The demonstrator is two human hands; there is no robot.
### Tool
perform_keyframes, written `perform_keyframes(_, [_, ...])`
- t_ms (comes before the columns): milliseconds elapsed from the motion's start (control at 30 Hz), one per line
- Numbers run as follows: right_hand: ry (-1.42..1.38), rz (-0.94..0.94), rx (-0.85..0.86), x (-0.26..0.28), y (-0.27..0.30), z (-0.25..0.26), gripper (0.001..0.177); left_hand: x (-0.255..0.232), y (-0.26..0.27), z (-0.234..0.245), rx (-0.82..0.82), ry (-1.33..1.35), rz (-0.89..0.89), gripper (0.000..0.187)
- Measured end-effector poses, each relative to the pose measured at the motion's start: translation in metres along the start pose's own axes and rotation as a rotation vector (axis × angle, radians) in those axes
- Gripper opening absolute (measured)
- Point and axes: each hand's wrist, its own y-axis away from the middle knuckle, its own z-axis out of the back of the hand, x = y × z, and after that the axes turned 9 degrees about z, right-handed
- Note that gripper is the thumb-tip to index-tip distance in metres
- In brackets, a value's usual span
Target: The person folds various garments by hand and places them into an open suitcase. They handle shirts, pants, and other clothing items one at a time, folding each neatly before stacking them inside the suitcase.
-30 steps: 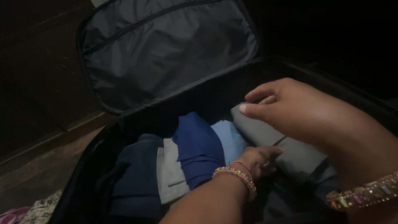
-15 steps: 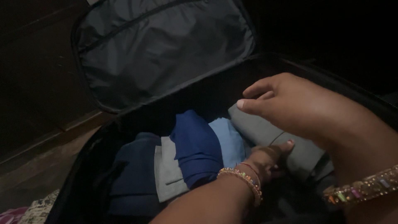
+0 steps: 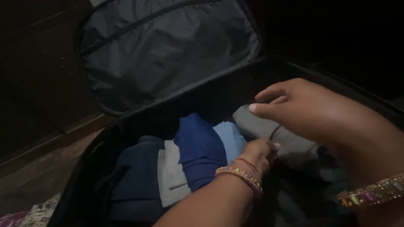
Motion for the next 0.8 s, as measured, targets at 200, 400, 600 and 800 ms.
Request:
perform_keyframes(200, [-0.050, -0.067, -0.029, -0.006, -0.010, -0.005, 0.056, -0.028, 0.070, 0.015, 0.006, 0.363, 0.012, 0.011])
perform_keyframes(400, [-0.051, -0.140, -0.135, -0.003, -0.013, -0.001, 0.062, -0.052, 0.102, 0.033, 0.029, 0.449, -0.014, 0.012])
perform_keyframes(600, [-0.355, -0.305, -0.450, -0.002, -0.010, 0.005, 0.071, -0.057, 0.112, 0.034, 0.053, 0.548, -0.036, 0.009])
perform_keyframes(800, [-1.062, -0.401, -0.676, -0.003, 0.000, 0.014, 0.068, -0.067, 0.125, 0.044, 0.134, 0.529, -0.067, 0.016])
